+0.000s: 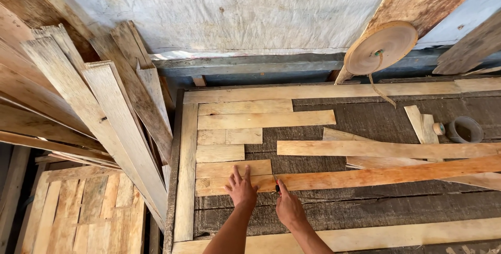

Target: Measuring and cutting thin wood strips to fit into a wooden frame for a panel.

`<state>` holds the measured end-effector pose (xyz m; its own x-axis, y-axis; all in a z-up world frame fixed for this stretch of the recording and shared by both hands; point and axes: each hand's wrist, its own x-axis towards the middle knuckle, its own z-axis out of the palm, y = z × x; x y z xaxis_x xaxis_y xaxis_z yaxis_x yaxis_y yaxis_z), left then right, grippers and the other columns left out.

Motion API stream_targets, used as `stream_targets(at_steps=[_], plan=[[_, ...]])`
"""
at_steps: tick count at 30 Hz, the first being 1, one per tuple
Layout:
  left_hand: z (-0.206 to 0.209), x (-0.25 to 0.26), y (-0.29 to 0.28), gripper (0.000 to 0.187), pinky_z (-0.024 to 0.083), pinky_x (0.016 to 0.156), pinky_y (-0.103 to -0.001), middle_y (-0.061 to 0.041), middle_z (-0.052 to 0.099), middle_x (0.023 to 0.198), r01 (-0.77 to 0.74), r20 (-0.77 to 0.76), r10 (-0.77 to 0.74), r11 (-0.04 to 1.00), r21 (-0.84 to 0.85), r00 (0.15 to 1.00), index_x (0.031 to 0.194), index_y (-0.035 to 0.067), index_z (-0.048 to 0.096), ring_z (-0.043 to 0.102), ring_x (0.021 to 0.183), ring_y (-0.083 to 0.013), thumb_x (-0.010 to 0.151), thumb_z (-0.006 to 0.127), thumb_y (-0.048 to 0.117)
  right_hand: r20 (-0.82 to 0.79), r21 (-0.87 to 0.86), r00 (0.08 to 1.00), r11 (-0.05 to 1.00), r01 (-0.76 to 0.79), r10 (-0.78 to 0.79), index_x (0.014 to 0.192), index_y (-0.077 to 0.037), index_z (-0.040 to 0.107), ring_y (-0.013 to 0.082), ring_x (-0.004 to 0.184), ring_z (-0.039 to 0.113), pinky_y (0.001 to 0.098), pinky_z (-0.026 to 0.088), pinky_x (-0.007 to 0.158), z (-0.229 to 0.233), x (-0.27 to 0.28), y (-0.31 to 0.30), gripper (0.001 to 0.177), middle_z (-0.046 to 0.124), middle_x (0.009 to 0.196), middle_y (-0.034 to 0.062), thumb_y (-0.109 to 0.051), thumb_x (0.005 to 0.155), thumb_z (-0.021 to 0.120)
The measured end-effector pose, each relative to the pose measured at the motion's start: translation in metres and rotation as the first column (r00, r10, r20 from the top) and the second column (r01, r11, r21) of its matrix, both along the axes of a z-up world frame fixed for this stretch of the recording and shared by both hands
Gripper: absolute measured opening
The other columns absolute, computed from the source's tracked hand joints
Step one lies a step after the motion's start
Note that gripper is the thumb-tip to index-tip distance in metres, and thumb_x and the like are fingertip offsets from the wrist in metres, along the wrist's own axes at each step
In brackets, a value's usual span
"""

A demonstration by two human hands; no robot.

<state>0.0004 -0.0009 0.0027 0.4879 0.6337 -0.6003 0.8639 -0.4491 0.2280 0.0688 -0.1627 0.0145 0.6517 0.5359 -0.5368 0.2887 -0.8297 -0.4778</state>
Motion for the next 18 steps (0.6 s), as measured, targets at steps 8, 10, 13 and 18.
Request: stream_targets(at_steps=[8,10,13,18], plan=[[-0.002,0.0,0.0,0.096,0.016,0.124,-0.066,-0.008,-0.014,0.173,0.003,-0.005,-0.003,1.0,0.005,1.0,0.164,0.041,0.005,0.011,0.159,-0.0337,0.096,0.072,0.044,0.0,-0.001,1.0,1.0,0.002,-0.002,0.164,-0.017,0.021,0.0081,0.042,0.046,0.0239,0.043,0.036,0.006,-0.001,0.002,0.066,0.06,0.063,-0.0017,-0.015,0.104,0.048],[-0.001,0.0,0.0,0.096,0.016,0.124,-0.066,-0.008,-0.015,0.173,0.0,-0.008,0.0,1.0,0.001,1.0,0.164,0.042,0.005,0.011,0.159,-0.0333,0.095,0.072,0.043,0.0,0.003,1.0,1.0,-0.001,0.001,0.164,-0.017,0.021,0.008,0.042,0.046,0.0234,0.043,0.036,0.002,0.0,0.001,0.067,0.06,0.063,-0.0008,-0.015,0.103,0.048],[-0.002,0.0,0.0,0.096,0.016,0.125,-0.066,-0.008,-0.014,0.173,0.002,-0.008,-0.002,1.0,0.002,1.0,0.165,0.042,0.005,0.011,0.159,-0.0333,0.096,0.072,0.043,0.025,0.029,1.0,1.0,-0.001,0.0,0.163,-0.017,0.023,0.0076,0.041,0.047,0.0238,0.043,0.035,-0.003,0.0,0.001,0.065,0.06,0.064,-0.0035,-0.015,0.103,0.049],[-0.005,0.0,-0.001,0.095,0.018,0.125,-0.065,-0.007,-0.012,0.174,-0.007,0.005,0.007,1.0,0.025,1.0,0.164,0.041,0.009,0.013,0.158,-0.0318,0.094,0.073,0.043,0.028,-0.003,0.999,1.0,-0.023,0.023,0.163,-0.013,0.022,0.0076,0.04,0.047,0.0246,0.042,0.035,0.006,-0.001,0.005,0.065,0.059,0.061,-0.0026,-0.014,0.104,0.049]])
